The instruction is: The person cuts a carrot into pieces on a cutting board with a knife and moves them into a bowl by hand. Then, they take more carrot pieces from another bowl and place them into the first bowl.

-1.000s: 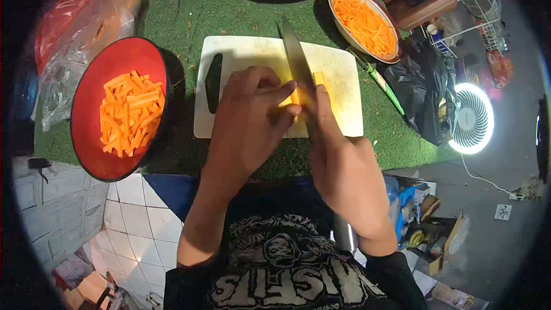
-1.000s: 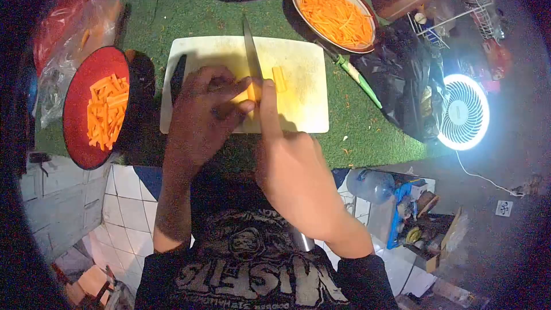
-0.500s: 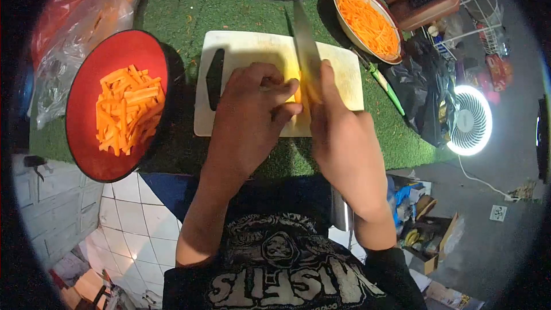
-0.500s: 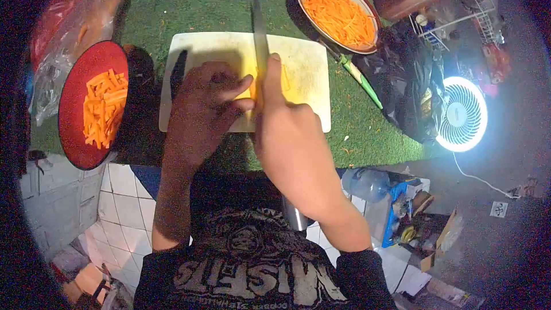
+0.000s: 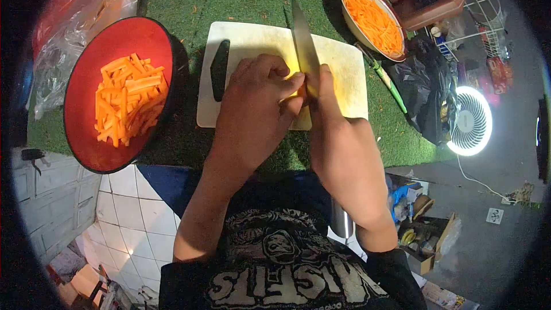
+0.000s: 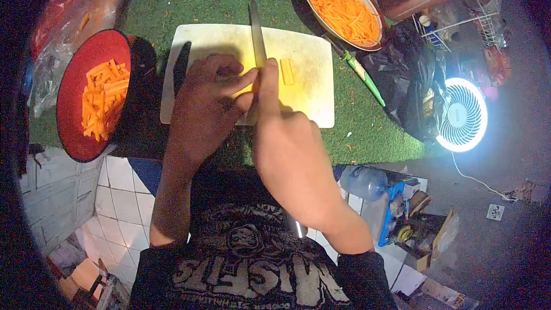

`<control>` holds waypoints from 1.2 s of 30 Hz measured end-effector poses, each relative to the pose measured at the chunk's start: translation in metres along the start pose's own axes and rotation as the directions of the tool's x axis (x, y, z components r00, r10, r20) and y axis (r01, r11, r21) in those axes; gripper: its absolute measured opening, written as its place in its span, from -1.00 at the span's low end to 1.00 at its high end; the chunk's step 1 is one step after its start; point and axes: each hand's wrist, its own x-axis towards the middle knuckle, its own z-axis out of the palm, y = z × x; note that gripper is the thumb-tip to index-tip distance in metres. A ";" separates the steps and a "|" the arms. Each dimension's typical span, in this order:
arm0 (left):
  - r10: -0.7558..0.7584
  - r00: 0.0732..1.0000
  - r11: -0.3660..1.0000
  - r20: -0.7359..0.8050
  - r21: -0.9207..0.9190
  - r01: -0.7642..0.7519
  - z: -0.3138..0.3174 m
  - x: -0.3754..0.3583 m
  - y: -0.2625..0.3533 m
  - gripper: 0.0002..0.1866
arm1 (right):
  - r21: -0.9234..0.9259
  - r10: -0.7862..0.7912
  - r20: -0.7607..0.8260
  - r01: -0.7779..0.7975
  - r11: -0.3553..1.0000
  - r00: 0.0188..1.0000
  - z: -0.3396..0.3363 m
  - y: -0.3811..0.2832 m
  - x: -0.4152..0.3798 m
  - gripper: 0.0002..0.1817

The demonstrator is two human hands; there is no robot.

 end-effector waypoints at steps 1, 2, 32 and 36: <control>-0.005 1.000 1.000 -0.005 0.000 0.005 0.001 0.000 0.000 -0.72 | -0.009 -0.022 -0.009 0.022 1.000 1.000 0.003 0.001 0.002 -0.31; -0.009 1.000 1.000 -0.009 0.000 0.009 0.003 0.000 -0.001 -0.73 | -0.019 -0.043 -0.020 0.043 0.999 0.999 0.005 0.003 0.006 -0.32; 0.125 0.988 0.990 -0.087 0.072 -0.119 0.008 -0.003 -0.008 -0.82 | -0.120 0.007 0.060 0.000 0.993 0.998 0.002 -0.004 0.015 -0.31; 0.129 0.989 0.991 -0.069 0.052 -0.125 0.010 -0.003 -0.013 -0.84 | -0.121 -0.066 -0.004 0.065 0.990 0.998 0.011 0.008 0.031 -0.31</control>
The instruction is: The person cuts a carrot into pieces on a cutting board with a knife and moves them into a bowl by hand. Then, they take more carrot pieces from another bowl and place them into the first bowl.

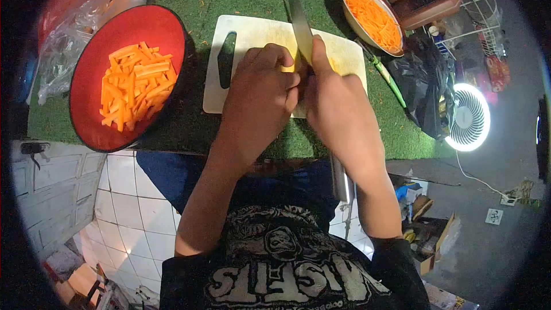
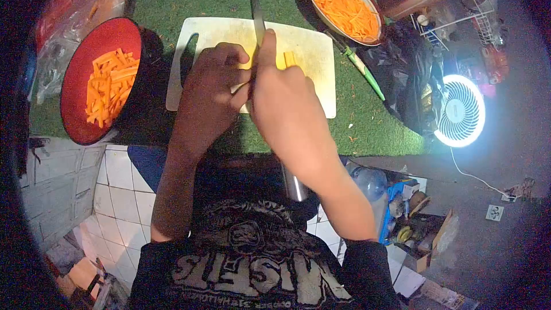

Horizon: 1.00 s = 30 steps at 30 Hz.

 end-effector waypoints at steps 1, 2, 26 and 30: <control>-0.014 1.000 1.000 0.003 -0.016 0.014 0.000 0.000 0.002 -0.83 | 0.001 -0.015 -0.015 0.015 1.000 1.000 0.001 0.001 0.002 -0.31; -0.026 1.000 0.999 0.006 -0.030 0.026 -0.002 0.000 0.003 -0.81 | 0.018 -0.015 -0.019 0.016 1.000 1.000 -0.002 0.002 0.000 -0.32; 0.423 0.743 0.778 0.519 0.212 -0.592 -0.023 0.057 0.008 -0.94 | 0.411 0.304 0.092 -0.314 0.856 0.948 -0.084 0.054 -0.065 -0.40; 0.306 0.756 0.840 0.579 0.210 -0.501 -0.017 0.058 0.012 -0.89 | 0.463 0.328 0.131 -0.351 0.814 0.935 -0.085 0.061 -0.069 -0.40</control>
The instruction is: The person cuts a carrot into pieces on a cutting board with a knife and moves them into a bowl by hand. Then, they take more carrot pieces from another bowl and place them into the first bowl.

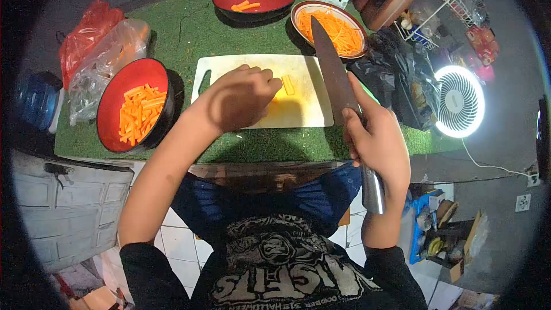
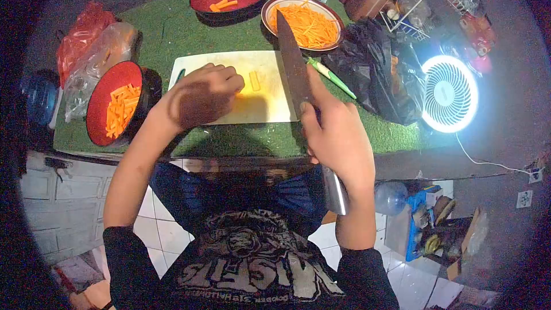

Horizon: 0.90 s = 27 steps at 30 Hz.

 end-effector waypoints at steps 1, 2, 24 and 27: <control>-0.038 0.998 0.998 0.051 -0.054 0.041 0.001 0.001 0.000 -0.87 | 0.002 -0.006 0.003 0.006 1.000 1.000 0.000 0.001 -0.001 -0.40; -0.031 0.997 0.997 0.072 -0.065 0.036 -0.001 0.001 0.000 -0.86 | 0.006 -0.013 0.004 0.013 1.000 1.000 0.000 0.003 -0.001 -0.39; -0.050 0.970 0.938 -0.236 0.323 0.127 0.027 -0.001 0.028 -0.92 | 0.159 0.034 0.025 -0.038 0.987 0.999 0.004 0.021 -0.005 -0.36; -0.034 0.966 0.909 -0.258 0.394 0.137 0.025 0.000 0.024 -0.95 | 0.175 0.016 0.013 -0.018 0.984 1.000 0.007 0.023 -0.006 -0.33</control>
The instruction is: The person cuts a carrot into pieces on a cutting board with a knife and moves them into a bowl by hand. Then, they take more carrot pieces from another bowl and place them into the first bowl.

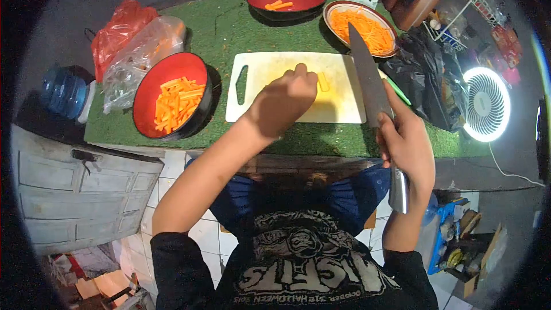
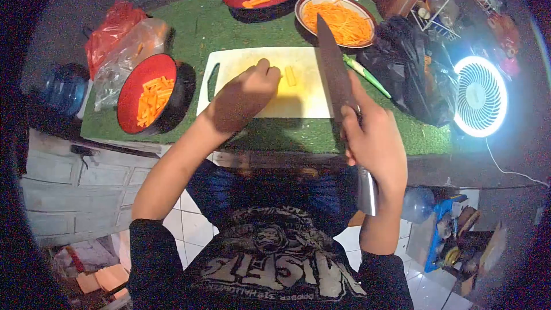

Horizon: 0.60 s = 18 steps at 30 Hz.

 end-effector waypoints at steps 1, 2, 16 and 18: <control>-0.017 1.000 0.999 -0.011 -0.044 0.016 -0.003 0.000 -0.001 -0.94 | -0.002 -0.008 0.002 0.008 1.000 1.000 0.000 0.001 0.000 -0.34; -0.027 1.000 0.999 0.000 -0.042 0.027 -0.005 0.000 -0.001 -0.94 | -0.005 -0.015 0.003 0.015 1.000 1.000 0.000 0.002 0.000 -0.34; -0.038 0.998 0.990 -0.052 -0.137 0.031 -0.013 -0.001 -0.004 -0.99 | -0.052 0.035 0.015 -0.034 0.998 0.999 0.006 -0.010 0.000 -0.36; -0.062 0.995 0.976 -0.082 -0.213 0.044 -0.017 -0.001 -0.006 -0.97 | -0.066 0.038 0.019 -0.037 0.997 0.999 0.005 -0.010 -0.001 -0.35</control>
